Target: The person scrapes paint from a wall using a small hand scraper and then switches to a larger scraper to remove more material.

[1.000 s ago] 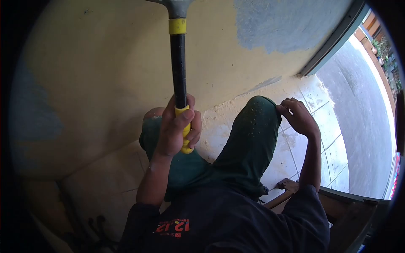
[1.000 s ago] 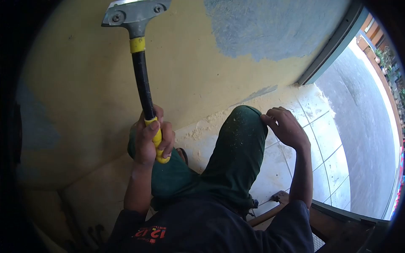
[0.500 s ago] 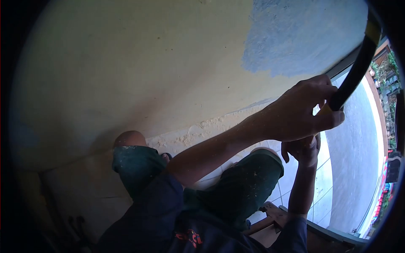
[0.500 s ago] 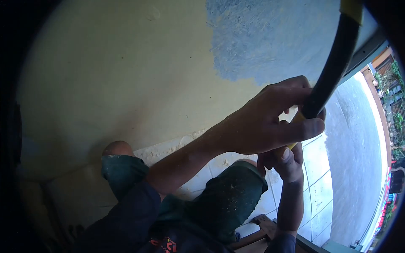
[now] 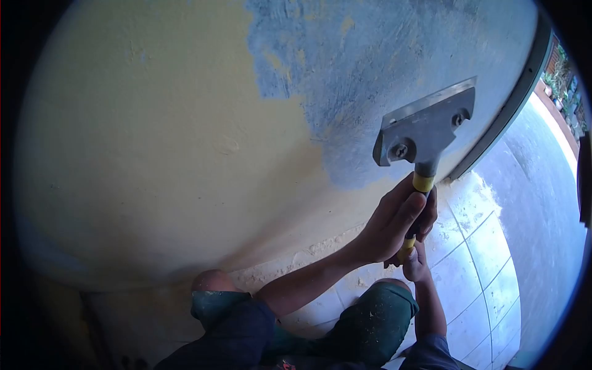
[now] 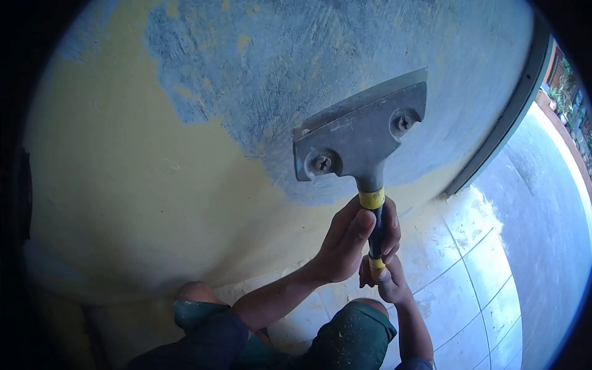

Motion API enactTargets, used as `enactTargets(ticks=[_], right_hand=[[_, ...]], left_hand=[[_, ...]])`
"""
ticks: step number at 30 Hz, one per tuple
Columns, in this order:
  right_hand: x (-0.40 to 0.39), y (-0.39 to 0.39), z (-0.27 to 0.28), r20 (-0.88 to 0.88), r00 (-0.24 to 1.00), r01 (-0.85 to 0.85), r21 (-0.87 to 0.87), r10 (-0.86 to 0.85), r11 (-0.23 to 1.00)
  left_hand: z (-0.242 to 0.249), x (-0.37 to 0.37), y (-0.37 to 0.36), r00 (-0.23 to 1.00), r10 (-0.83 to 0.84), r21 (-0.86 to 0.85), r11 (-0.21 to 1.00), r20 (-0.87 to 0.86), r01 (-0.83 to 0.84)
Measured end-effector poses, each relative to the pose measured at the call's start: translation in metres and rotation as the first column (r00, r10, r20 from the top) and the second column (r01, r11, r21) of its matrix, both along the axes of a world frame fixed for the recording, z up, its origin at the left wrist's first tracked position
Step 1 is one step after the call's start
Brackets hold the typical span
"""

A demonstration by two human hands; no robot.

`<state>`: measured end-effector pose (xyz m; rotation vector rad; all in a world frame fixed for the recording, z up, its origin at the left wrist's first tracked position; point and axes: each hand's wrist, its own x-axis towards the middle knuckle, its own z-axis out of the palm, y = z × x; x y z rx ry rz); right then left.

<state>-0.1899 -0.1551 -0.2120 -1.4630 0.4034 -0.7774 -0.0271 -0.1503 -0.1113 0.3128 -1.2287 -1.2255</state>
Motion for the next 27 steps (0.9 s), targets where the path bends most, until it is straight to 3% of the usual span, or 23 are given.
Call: enactTargets(ticks=[4, 7, 12, 17, 24, 27], right_hand=[[-0.015, 0.012, 0.007, 0.087, 0.995, -0.067, 0.134, 0.056, 0.989], [-0.026, 0.02, 0.007, 0.069, 0.995, -0.091, 0.239, 0.077, 0.967], [-0.02, 0.026, -0.01, 0.096, 0.962, -0.274, 0.327, 0.257, 0.905], [-0.026, 0.032, -0.008, -0.012, 0.963, -0.247, 0.359, 0.269, 0.9], [-0.01, 0.043, -0.018, 0.089, 0.961, -0.275, 0.359, 0.26, 0.892], [-0.007, 0.047, -0.014, 0.075, 0.972, -0.235, 0.341, 0.223, 0.91]], left_hand=[[0.008, -0.016, 0.004, 0.994, 0.049, 0.12, 0.992, -0.093, -0.038], [-0.014, -0.02, 0.011, 0.98, 0.081, 0.112, 0.992, -0.181, -0.061], [-0.05, -0.02, 0.04, 0.901, 0.226, 0.136, 0.973, -0.371, -0.188], [-0.053, -0.022, 0.037, 0.89, 0.294, 0.176, 0.953, -0.349, -0.246], [-0.036, -0.017, 0.037, 0.882, 0.423, 0.195, 0.901, -0.206, -0.387], [-0.039, -0.016, 0.037, 0.894, 0.392, 0.208, 0.913, -0.216, -0.35]])
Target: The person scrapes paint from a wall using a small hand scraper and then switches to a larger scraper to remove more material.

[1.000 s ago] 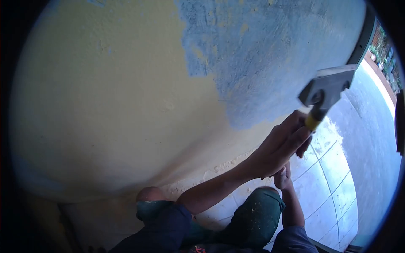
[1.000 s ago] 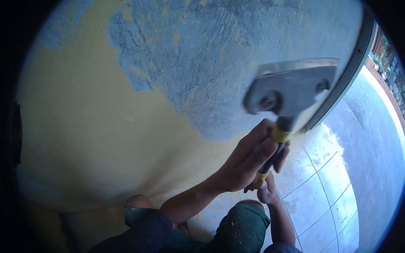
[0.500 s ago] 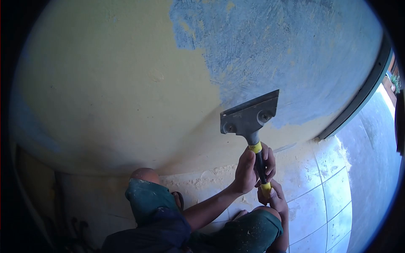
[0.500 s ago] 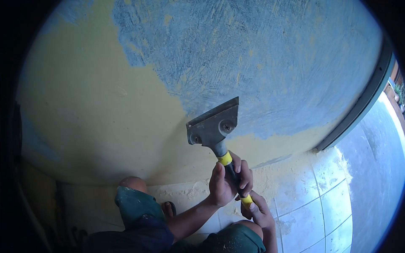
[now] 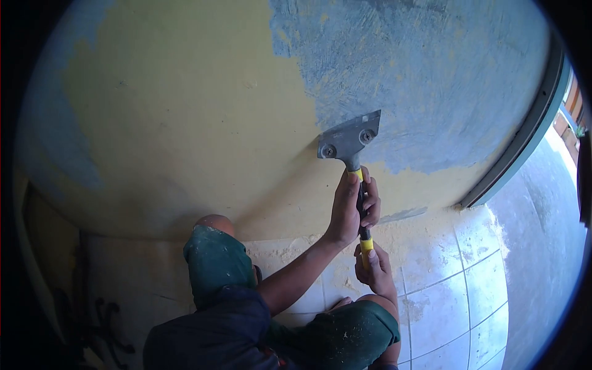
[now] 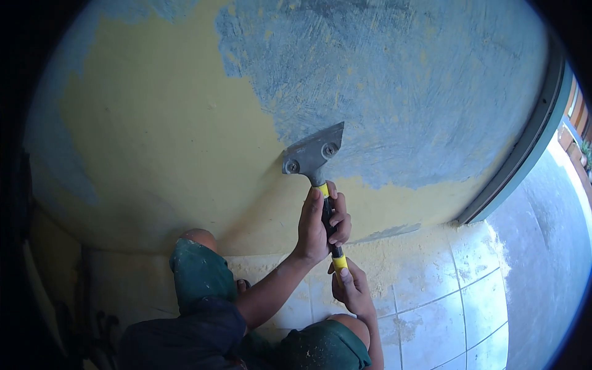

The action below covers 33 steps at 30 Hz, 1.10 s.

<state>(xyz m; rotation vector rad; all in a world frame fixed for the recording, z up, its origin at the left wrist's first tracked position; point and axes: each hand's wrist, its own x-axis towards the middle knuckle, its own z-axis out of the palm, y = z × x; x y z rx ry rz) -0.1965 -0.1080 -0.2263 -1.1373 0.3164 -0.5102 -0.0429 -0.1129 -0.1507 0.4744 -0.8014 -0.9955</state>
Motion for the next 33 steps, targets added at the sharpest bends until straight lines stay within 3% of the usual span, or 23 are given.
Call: enactTargets(ticks=[12, 27, 33], right_hand=[[-0.004, 0.014, 0.003, -0.087, 0.992, 0.092, 0.064, -0.087, 0.994], [0.007, 0.01, 0.036, -0.045, 0.998, 0.038, -0.062, -0.041, 0.997], [0.004, 0.008, 0.059, -0.005, 1.0, 0.002, -0.029, -0.003, 1.0]], left_hand=[[0.006, -0.009, 0.003, 0.997, 0.075, 0.058, 0.996, 0.002, -0.075], [0.046, -0.001, 0.004, 0.996, 0.08, 0.041, 0.996, 0.04, -0.081], [0.066, -0.004, 0.005, 0.996, 0.079, 0.015, 0.997, 0.042, -0.08]])
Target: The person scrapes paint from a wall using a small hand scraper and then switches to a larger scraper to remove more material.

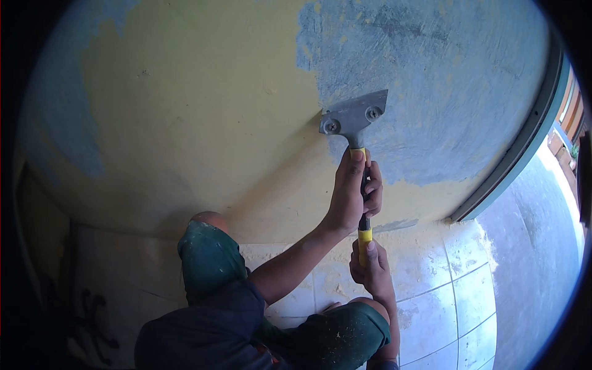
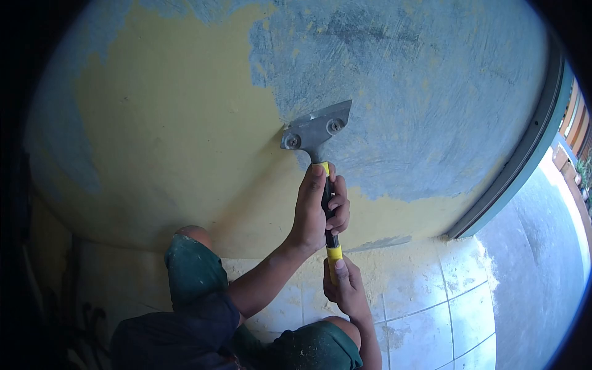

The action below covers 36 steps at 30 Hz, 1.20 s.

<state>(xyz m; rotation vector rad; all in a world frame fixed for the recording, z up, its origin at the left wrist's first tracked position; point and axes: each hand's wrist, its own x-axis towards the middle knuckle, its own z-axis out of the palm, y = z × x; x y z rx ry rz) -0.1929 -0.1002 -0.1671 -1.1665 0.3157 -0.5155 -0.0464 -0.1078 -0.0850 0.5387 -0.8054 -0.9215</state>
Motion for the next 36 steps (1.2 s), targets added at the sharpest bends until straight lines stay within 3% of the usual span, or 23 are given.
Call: enactTargets(ticks=[7, 15, 23, 30, 36], right_hand=[[-0.002, 0.007, -0.038, -0.032, 0.999, 0.007, 0.018, -0.006, 1.0], [0.006, -0.001, 0.002, -0.025, 0.999, 0.046, -0.073, -0.048, 0.996], [-0.013, 0.006, -0.008, -0.095, 0.995, 0.014, 0.025, -0.012, 1.0], [-0.006, 0.007, 0.025, -0.085, 0.996, 0.028, -0.036, -0.031, 0.999], [-0.011, 0.011, -0.003, -0.142, 0.988, 0.055, -0.014, -0.056, 0.998]], left_hand=[[-0.035, -0.003, 0.003, 0.998, 0.037, 0.082, 0.996, -0.048, -0.033], [0.003, 0.004, -0.001, 1.0, 0.019, -0.016, 1.0, 0.015, -0.019], [-0.022, -0.006, 0.001, 0.997, 0.014, 0.036, 0.999, -0.071, -0.012], [0.008, -0.001, 0.002, 1.0, 0.018, -0.022, 1.0, -0.017, -0.019], [-0.016, -0.003, 0.001, 0.998, 0.008, 0.03, 1.0, -0.056, -0.006]])
